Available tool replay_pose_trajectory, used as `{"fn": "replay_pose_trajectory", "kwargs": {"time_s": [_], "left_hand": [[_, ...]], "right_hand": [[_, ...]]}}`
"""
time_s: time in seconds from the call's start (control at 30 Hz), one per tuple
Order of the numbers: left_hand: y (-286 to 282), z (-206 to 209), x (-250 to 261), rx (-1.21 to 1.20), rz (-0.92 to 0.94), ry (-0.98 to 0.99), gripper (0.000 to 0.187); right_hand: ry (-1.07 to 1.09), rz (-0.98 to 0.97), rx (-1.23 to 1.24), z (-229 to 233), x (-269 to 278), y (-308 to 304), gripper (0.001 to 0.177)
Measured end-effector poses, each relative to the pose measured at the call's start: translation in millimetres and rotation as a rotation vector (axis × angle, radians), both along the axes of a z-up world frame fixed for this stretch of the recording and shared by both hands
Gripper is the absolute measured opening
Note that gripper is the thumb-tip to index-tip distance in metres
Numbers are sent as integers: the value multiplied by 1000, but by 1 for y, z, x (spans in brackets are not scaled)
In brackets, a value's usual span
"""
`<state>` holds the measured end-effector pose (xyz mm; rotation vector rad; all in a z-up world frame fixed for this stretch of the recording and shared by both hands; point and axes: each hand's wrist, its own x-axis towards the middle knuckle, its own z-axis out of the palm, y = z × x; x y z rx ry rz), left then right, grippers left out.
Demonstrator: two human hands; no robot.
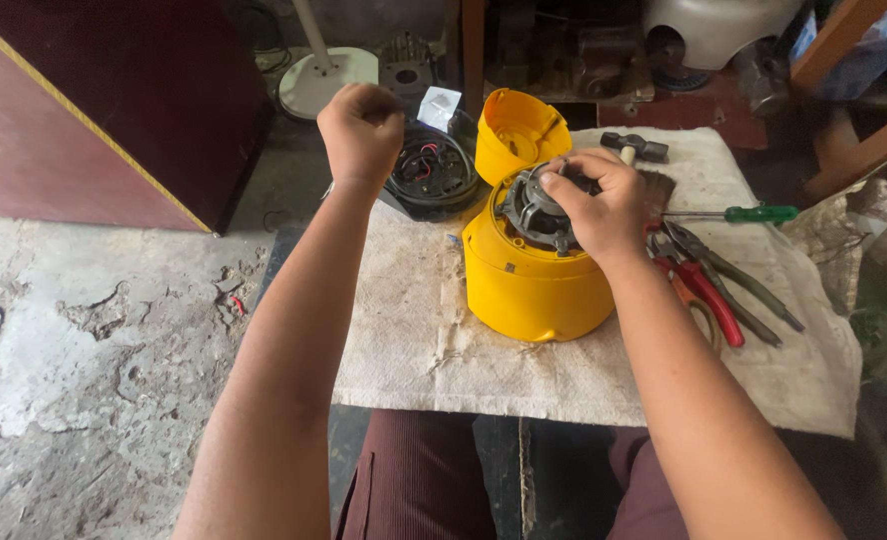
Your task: The person reassembles the motor and housing of a yellow appliance by hand and using pliers, then places the top cover back onto the main unit.
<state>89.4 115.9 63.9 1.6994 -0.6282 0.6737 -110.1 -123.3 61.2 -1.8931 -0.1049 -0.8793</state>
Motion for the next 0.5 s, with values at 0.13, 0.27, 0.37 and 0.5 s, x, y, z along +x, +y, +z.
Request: {"fn": "replay_pose_trajectory", "kwargs": {"time_s": [0.13,0.27,0.37,0.5], "left_hand": [[-2,-30,6,317,142,29,16],[-11,-69,-3,851,125,194,38],[-20,-81,-8,965,261,24,15],[-20,-74,-1,869,322,223,75]], "right_hand": [[43,-3,32,1,0,-3,15],[0,9,1,1,1,-1,14],[32,15,23,3,0,-3,14],[33,8,26,4,0,0,14]]}}
